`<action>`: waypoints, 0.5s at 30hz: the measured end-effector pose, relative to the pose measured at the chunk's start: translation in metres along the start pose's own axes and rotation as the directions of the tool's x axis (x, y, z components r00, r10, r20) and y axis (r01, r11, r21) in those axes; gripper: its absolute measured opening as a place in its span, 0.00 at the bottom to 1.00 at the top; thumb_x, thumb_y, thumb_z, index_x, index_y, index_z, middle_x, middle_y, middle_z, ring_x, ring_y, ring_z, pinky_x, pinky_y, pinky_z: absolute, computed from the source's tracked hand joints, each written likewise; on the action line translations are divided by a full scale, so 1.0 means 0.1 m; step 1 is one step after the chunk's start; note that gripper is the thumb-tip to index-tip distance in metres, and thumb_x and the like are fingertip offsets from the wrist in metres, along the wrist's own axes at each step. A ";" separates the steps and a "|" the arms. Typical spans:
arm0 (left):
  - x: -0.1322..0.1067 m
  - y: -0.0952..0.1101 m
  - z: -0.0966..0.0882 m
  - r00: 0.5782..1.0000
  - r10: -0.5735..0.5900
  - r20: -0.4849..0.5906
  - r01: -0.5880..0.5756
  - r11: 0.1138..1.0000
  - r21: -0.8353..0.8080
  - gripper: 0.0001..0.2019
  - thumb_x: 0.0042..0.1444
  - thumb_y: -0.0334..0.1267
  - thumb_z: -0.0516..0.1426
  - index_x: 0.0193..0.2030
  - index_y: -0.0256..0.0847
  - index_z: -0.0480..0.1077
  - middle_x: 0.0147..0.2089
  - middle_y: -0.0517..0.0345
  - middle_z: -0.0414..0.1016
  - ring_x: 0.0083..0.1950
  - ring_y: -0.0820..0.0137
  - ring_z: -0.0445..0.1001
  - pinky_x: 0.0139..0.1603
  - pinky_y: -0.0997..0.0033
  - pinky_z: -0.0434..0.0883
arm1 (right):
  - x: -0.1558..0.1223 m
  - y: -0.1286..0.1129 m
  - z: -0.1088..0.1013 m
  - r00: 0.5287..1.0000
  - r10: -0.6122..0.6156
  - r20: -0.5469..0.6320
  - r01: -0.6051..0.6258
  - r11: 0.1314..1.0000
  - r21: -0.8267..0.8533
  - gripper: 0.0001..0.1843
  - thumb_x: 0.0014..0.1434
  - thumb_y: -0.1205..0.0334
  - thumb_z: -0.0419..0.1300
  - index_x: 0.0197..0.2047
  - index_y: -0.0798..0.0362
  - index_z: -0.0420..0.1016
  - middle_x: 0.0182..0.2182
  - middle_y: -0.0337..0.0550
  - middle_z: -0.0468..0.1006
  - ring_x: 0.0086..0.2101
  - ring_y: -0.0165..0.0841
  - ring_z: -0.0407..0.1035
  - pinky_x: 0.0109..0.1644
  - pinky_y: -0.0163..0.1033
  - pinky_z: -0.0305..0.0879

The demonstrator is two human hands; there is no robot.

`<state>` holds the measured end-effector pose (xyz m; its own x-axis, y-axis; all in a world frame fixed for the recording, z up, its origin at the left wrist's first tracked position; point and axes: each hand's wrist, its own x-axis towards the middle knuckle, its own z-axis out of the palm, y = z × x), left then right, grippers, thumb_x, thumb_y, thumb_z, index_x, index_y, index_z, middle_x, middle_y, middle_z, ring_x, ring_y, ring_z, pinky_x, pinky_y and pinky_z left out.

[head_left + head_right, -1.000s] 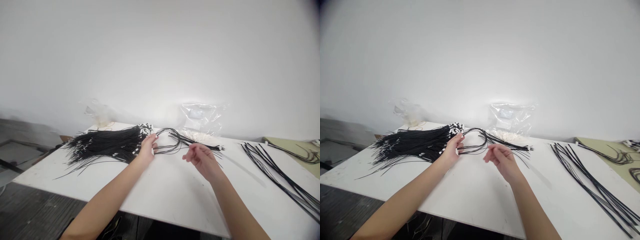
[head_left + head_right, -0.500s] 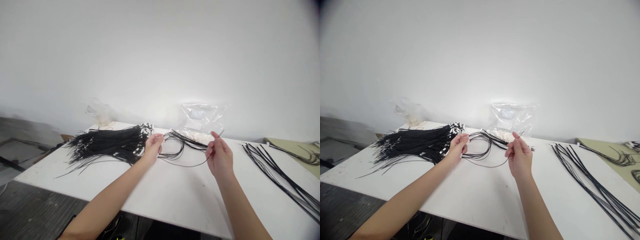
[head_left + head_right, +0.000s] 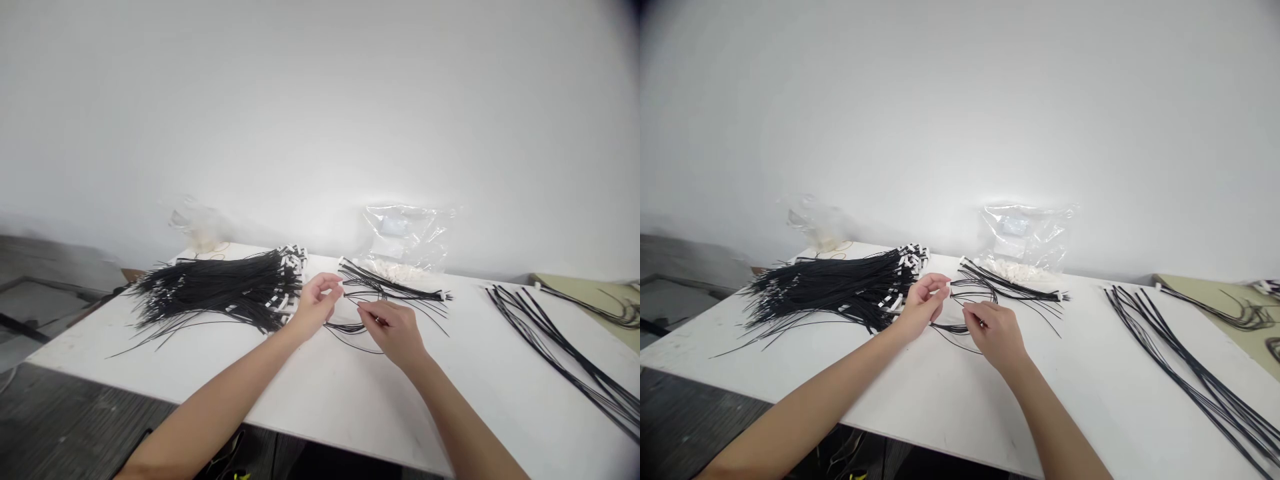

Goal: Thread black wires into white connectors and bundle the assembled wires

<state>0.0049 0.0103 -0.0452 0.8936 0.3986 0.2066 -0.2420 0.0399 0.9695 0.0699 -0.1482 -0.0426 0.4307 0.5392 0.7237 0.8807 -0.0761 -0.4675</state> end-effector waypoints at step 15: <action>-0.01 0.01 0.01 0.999 -0.045 0.027 0.045 0.999 0.010 0.16 0.48 0.46 0.57 0.40 0.39 0.64 0.31 0.64 0.64 0.12 0.88 0.54 0.11 0.81 0.46 | -0.06 0.04 0.01 0.979 -0.205 -0.015 0.185 0.913 -0.364 0.13 0.57 0.67 0.53 0.21 0.54 0.66 0.15 0.34 0.53 0.17 0.22 0.43 0.20 0.31 0.42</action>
<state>0.0045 0.0089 -0.0443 0.9135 0.3713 0.1661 -0.1976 0.0483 0.9791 0.0708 -0.1509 -0.0490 0.2443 0.5303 0.8118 0.9553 -0.2752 -0.1077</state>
